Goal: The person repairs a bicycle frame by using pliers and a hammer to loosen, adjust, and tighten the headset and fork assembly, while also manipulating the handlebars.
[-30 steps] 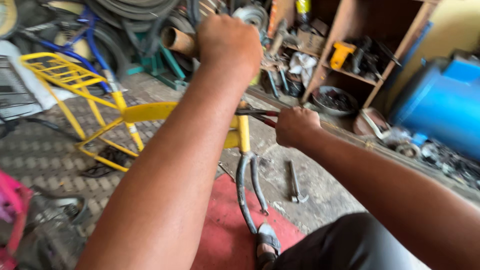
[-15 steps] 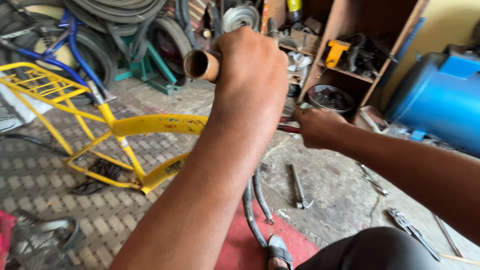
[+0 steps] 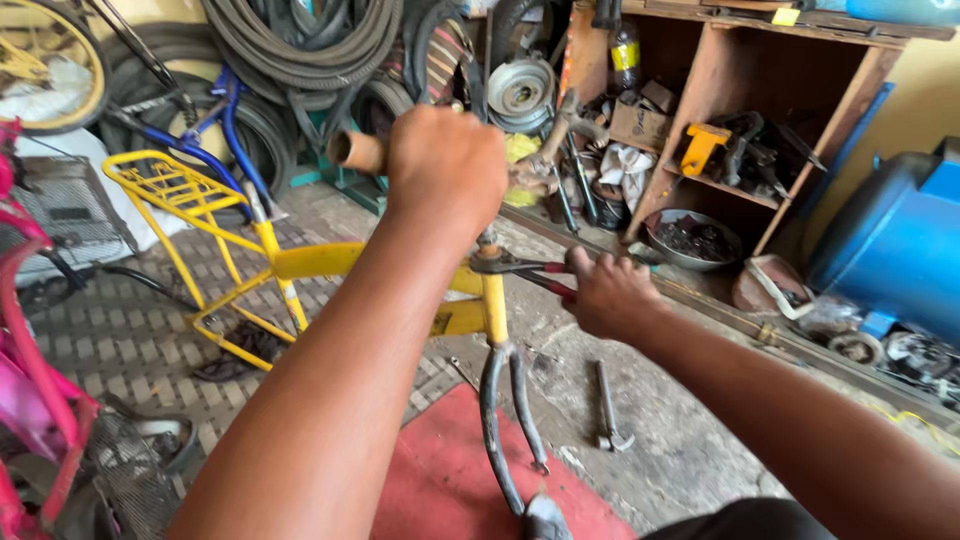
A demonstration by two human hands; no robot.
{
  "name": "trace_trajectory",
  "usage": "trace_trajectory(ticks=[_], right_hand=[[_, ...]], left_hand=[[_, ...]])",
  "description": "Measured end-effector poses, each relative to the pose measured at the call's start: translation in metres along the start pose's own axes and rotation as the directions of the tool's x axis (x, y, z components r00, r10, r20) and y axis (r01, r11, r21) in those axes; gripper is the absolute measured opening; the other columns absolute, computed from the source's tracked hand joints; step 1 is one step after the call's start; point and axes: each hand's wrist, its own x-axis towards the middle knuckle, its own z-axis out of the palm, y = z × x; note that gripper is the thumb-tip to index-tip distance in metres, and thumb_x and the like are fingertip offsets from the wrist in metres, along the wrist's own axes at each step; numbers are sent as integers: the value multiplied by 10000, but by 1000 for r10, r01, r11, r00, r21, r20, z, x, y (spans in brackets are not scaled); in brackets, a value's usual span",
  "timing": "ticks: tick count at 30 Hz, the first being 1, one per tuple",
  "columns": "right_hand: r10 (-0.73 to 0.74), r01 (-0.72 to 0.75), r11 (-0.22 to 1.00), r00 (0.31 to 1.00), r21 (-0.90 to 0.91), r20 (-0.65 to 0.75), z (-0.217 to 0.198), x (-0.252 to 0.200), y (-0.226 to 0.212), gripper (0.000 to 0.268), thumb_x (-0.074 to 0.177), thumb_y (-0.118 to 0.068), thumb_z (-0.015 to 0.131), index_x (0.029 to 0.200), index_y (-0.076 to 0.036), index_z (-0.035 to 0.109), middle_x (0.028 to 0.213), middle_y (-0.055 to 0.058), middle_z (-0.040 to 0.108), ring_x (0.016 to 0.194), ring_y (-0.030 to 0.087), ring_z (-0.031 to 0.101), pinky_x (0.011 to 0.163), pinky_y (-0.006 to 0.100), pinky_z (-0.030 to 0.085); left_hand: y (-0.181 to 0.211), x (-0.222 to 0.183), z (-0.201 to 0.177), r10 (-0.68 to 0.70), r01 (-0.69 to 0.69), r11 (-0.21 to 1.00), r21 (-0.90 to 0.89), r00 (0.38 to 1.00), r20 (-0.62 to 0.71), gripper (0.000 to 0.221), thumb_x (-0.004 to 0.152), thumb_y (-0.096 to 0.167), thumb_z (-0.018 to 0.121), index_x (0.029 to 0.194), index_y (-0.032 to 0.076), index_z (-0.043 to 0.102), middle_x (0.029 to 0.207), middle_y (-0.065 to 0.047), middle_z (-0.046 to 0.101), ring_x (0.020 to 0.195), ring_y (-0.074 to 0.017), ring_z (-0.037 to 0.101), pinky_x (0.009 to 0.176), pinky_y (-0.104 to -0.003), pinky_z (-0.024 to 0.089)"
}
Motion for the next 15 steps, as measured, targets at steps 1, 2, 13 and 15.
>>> trace_trajectory(ticks=[1,2,13,15], right_hand=[[63,-63,998,997,11,43,-5,-5,-10,701,991,-501,589,1498,-103,313,1441,260,499,1366,449,483,1096,616,398],[70,-71,997,996,10,52,-9,-10,-21,701,991,-501,589,1498,-103,313,1441,260,499,1366,449,483,1096,616,398],[96,-99,994,994,-53,-41,-28,-17,-44,461,910,-427,714,1184,-57,710,1215,170,702,1142,322,690,940,436,555],[104,-103,989,995,-103,-1,-27,-11,-40,412,870,-291,714,1202,-48,707,1228,183,704,1151,329,696,946,433,570]], left_hand=[[2,4,2,2,-2,1000,-8,1000,3,263,961,230,562,873,212,809,897,-46,788,834,-218,760,676,-408,557],[5,9,5,4,-4,1000,18,1000,8,267,967,264,556,897,216,809,918,-47,790,859,-217,758,706,-416,540],[18,46,27,11,27,993,117,949,-315,274,816,294,559,950,231,789,936,-5,759,832,-247,737,533,-500,517],[18,42,27,143,-123,983,136,978,-151,246,952,243,558,960,187,797,895,-35,773,828,-255,754,578,-472,505]])
